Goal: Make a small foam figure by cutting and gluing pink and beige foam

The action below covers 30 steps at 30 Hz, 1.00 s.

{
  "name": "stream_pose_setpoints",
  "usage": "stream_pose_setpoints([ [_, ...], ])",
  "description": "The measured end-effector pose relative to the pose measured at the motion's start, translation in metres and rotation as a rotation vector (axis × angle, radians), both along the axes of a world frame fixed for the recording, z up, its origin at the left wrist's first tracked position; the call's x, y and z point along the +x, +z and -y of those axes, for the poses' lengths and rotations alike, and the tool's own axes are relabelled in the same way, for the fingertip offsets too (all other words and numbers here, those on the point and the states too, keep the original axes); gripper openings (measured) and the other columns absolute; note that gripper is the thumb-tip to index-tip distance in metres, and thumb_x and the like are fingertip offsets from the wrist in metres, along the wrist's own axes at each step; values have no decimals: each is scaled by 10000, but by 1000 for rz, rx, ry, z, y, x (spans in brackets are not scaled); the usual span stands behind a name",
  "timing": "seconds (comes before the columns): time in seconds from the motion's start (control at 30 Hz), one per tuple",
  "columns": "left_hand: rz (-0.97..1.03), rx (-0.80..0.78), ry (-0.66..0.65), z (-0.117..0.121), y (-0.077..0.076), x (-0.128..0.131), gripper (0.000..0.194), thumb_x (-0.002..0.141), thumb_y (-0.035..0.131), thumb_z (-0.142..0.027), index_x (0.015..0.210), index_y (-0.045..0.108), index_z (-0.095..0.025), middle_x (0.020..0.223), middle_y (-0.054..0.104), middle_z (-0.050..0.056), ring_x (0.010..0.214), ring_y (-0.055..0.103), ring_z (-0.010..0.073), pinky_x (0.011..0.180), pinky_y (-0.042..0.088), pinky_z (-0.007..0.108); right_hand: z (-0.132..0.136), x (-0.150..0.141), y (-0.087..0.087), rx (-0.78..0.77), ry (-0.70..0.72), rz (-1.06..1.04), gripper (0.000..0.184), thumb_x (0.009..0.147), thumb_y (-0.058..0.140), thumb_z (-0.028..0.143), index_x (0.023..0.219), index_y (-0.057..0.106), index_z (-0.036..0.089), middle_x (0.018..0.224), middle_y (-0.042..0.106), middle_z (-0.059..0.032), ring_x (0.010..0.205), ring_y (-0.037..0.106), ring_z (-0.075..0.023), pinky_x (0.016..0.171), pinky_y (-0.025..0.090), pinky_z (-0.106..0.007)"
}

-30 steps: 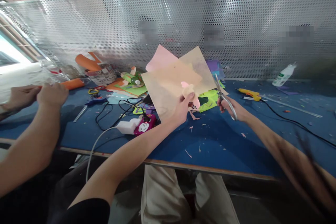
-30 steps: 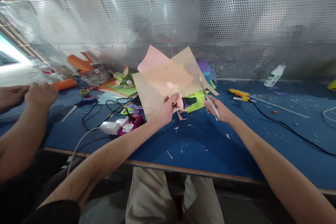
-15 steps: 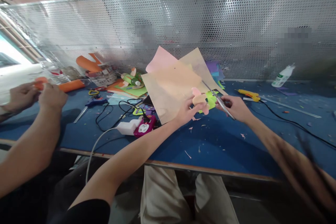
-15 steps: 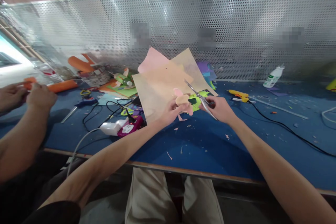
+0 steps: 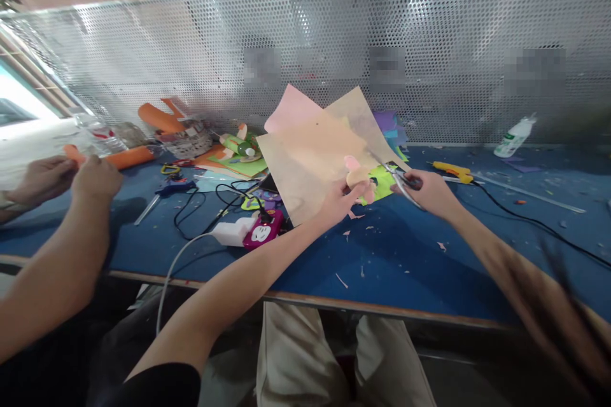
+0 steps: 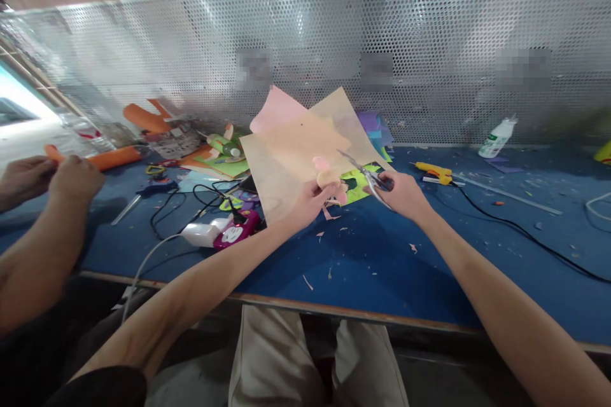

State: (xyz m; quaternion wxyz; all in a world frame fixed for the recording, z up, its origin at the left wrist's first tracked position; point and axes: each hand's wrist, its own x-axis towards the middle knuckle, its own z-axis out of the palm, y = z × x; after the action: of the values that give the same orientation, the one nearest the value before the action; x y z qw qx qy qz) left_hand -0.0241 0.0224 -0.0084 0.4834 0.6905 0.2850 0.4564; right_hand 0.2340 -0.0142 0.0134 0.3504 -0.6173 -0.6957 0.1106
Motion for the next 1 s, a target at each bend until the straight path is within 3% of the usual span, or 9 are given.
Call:
stream_pose_setpoints([
  [0.1, 30, -14, 16, -1, -1, 0, 402, 921, 642, -506, 1066, 738, -143, 1009, 744, 104, 917, 684, 206, 800, 545, 327, -5, 7, -1, -70, -75, -300, 518, 744, 738, 693, 867, 678, 194, 612, 615, -16, 523, 530, -163, 474, 366, -283],
  [0.2, 50, -28, 13, 1, 1, 1, 393, 914, 652, -507, 1044, 739, -146, 995, 746, 103, 913, 688, 204, 803, 546, 329, -11, 13, -3, -44, -146, -583, 569, 782, 669, 750, 910, 643, 196, 584, 584, -6, 495, 524, -146, 445, 390, -271],
  [0.3, 71, -49, 7, 3, 3, 2, 379, 904, 664, -508, 1007, 745, -152, 1016, 755, 112, 910, 696, 203, 807, 551, 329, -16, 19, -5, 7, -161, -651, 573, 842, 567, 778, 928, 601, 212, 648, 598, -11, 551, 556, -139, 495, 458, -260],
  [0.4, 83, -70, 8, 4, 5, 2, 368, 892, 683, -501, 995, 751, -154, 1018, 759, 119, 902, 699, 205, 795, 553, 327, -18, 22, -6, -16, -146, -626, 562, 842, 589, 759, 939, 611, 206, 668, 597, -13, 586, 563, -141, 530, 477, -262],
  [0.6, 161, -70, 75, 3, 7, 2, 383, 894, 681, -509, 1010, 747, -150, 999, 748, 106, 938, 687, 208, 831, 545, 330, -16, 20, -7, -30, -130, -407, 543, 748, 746, 672, 982, 652, 191, 829, 680, -56, 697, 594, -185, 614, 473, -306],
  [0.73, 257, -98, 215, -3, 8, 2, 372, 884, 700, -492, 1015, 745, -146, 1035, 744, 93, 1011, 677, 214, 942, 510, 347, -15, 23, -7, 202, -230, 93, 611, 717, 739, 669, 1084, 619, 195, 1059, 693, -114, 799, 624, -244, 732, 482, -376],
  [0.83, 310, -140, 295, -6, 9, 2, 327, 906, 689, -446, 1023, 742, -146, 1075, 744, 94, 1060, 670, 215, 972, 494, 337, -15, 31, -7, 360, -258, 349, 642, 745, 698, 677, 1149, 585, 191, 1160, 663, -150, 996, 615, -311, 892, 454, -426],
  [1.0, 311, -156, 332, -9, 8, 3, 304, 892, 708, -435, 1006, 732, -154, 1040, 743, 88, 1023, 678, 224, 920, 517, 342, -19, 48, -8, 339, -328, 510, 671, 766, 662, 697, 1196, 560, 192, 1257, 640, -183, 1204, 533, -373, 1004, 380, -465],
])
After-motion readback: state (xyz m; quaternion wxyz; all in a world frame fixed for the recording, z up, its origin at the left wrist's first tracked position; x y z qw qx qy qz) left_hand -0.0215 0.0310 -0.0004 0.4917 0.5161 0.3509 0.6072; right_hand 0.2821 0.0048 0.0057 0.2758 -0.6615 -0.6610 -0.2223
